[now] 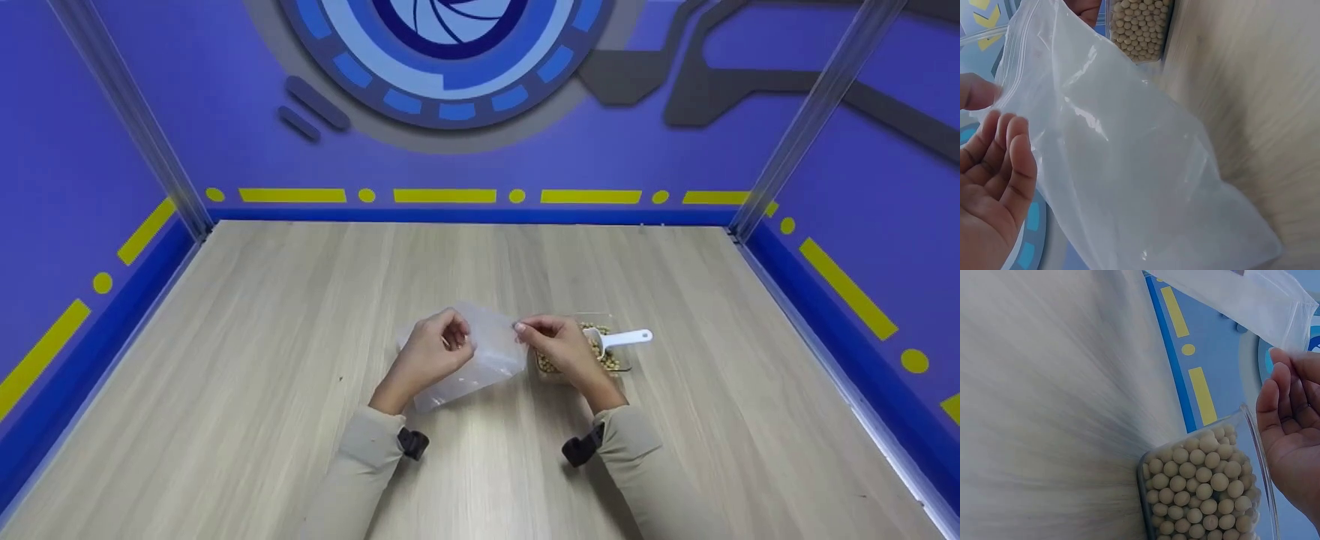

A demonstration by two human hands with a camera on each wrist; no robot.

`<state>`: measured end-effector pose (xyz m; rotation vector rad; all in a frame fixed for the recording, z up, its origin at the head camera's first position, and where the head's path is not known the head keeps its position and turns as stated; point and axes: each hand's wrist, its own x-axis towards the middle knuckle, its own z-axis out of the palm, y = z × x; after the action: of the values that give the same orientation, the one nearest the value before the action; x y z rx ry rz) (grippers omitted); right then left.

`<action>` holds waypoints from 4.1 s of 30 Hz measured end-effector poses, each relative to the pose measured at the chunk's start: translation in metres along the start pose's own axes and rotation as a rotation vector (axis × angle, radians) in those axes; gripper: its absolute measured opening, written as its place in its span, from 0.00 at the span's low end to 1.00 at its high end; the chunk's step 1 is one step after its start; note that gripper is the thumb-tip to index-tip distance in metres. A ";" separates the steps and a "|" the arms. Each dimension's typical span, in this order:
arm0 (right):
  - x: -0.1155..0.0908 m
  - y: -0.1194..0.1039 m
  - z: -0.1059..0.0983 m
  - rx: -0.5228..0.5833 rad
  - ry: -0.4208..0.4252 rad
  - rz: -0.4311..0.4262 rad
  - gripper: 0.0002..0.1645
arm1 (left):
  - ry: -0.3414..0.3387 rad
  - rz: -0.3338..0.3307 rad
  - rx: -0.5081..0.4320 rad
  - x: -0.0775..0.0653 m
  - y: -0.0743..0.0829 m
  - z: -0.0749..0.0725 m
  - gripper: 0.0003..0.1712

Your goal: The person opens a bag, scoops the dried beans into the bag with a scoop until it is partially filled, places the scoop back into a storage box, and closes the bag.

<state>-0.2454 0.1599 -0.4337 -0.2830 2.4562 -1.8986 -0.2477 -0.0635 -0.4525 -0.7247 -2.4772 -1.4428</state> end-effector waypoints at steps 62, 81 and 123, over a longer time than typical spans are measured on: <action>0.017 0.034 0.001 -0.013 -0.083 -0.004 0.20 | -0.344 0.035 0.152 0.011 0.019 -0.014 0.30; 0.012 0.021 -0.005 -0.131 -0.173 -0.049 0.18 | -0.431 0.023 0.043 0.010 0.012 -0.015 0.33; 0.011 0.038 -0.126 -0.917 -0.221 -0.443 0.12 | -0.438 0.024 0.028 0.005 -0.002 -0.012 0.36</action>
<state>-0.2776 0.2882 -0.4363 -1.0398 3.0687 -0.5809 -0.2541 -0.0729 -0.4463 -1.1688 -2.7798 -1.3555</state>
